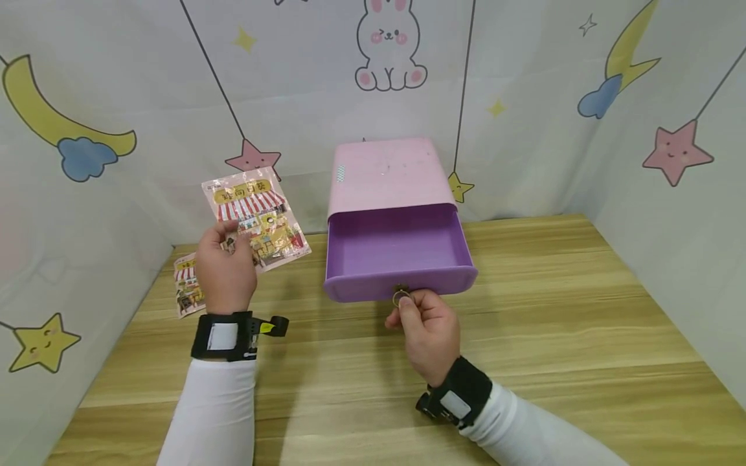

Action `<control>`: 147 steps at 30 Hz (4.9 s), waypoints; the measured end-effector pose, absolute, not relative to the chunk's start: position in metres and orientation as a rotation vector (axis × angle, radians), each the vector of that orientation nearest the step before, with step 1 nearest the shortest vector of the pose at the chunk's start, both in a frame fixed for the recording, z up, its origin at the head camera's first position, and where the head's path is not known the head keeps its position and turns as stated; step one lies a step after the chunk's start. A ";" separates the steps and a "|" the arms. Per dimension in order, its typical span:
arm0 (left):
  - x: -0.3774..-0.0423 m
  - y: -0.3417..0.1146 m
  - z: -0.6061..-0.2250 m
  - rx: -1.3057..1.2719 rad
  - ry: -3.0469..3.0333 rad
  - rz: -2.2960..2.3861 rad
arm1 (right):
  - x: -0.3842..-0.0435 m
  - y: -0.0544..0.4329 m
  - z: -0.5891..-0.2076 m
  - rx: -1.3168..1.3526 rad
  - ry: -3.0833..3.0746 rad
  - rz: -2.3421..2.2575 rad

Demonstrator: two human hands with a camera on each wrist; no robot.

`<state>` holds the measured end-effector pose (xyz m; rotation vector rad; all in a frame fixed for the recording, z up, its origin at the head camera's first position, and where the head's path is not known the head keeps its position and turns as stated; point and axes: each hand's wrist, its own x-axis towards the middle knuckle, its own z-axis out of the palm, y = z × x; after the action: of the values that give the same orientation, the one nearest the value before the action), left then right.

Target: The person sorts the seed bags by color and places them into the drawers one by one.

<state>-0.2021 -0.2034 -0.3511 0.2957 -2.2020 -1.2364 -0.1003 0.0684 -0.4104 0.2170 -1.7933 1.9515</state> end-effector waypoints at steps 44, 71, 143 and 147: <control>-0.144 -0.157 -0.293 -0.152 -2.369 -1.621 | -0.101 0.069 -0.411 0.224 -1.808 1.950; -0.122 -0.156 -0.272 -0.261 -2.648 -1.695 | -0.101 0.071 -0.408 0.207 -1.821 1.957; -0.171 -0.126 -0.278 -0.385 -2.800 -1.730 | -0.100 0.073 -0.408 0.209 -1.878 1.932; -0.173 -0.124 -0.278 -0.411 -2.813 -1.697 | -0.100 0.073 -0.408 0.205 -1.876 1.945</control>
<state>-0.1727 -0.1245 -0.2783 -0.4111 -2.8125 -1.6972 -0.1004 0.0732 -0.4084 0.2052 -1.8760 1.9449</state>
